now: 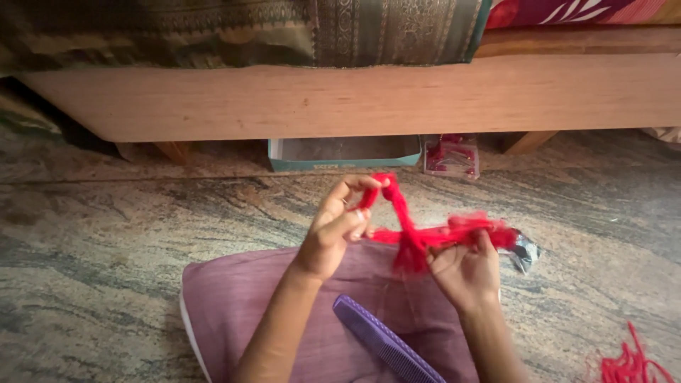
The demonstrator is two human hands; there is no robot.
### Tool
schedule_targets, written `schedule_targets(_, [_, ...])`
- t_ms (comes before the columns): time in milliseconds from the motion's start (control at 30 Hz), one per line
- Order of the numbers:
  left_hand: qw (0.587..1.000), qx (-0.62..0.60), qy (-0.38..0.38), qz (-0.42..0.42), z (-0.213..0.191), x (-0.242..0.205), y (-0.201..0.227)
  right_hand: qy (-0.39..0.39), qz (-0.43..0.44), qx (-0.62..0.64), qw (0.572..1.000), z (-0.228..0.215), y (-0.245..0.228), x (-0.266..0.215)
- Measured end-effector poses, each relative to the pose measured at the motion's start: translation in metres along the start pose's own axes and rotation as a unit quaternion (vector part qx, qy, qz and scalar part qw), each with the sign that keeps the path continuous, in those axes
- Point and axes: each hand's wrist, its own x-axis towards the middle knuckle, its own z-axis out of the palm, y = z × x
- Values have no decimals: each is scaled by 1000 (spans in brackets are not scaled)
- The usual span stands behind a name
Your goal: Cutting and combing red synthetic hair or yarn on a purple fabric surface.
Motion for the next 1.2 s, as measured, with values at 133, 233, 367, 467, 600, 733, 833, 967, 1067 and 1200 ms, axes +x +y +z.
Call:
schedule_targets(133, [995, 103, 10, -8, -12, 5, 23, 52, 64, -32, 996, 4, -4, -3])
schedule_targets(233, [967, 252, -42, -24, -10, 13, 51, 68, 117, -427, 894, -31, 0, 4])
schedule_targets(367, [935, 348, -58, -42, 9, 18, 75, 58, 58, -700, 709, 11, -7, -1])
schedule_targets(467, [929, 356, -101, -7, 15, 20, 63, -2, -127, -674, 728, 82, -11, -13])
schedule_targets(600, [948, 259, -153, -107, 18, 11, 52, -253, -302, -636, 663, 115, -11, -6])
schedule_targets(733, [954, 234, -97, -162, 8, 5, 70, -162, -13, -664, 730, 86, -32, 10])
schedule_targets(833, [926, 340, -161, -31, -23, -2, 63, -150, 0, -617, 773, 67, -62, 9])
schedule_targets(967, [857, 451, -152, -199, -56, -10, 51, -96, 41, -488, 867, 38, -102, 9])
schedule_targets(1067, [860, 437, -106, -242, -88, -22, 34, -6, 22, -493, 870, 15, -129, 11])
schedule_targets(1200, [756, 597, 3, -268, -90, -33, 42, -22, -25, -429, 903, -6, -146, 10])
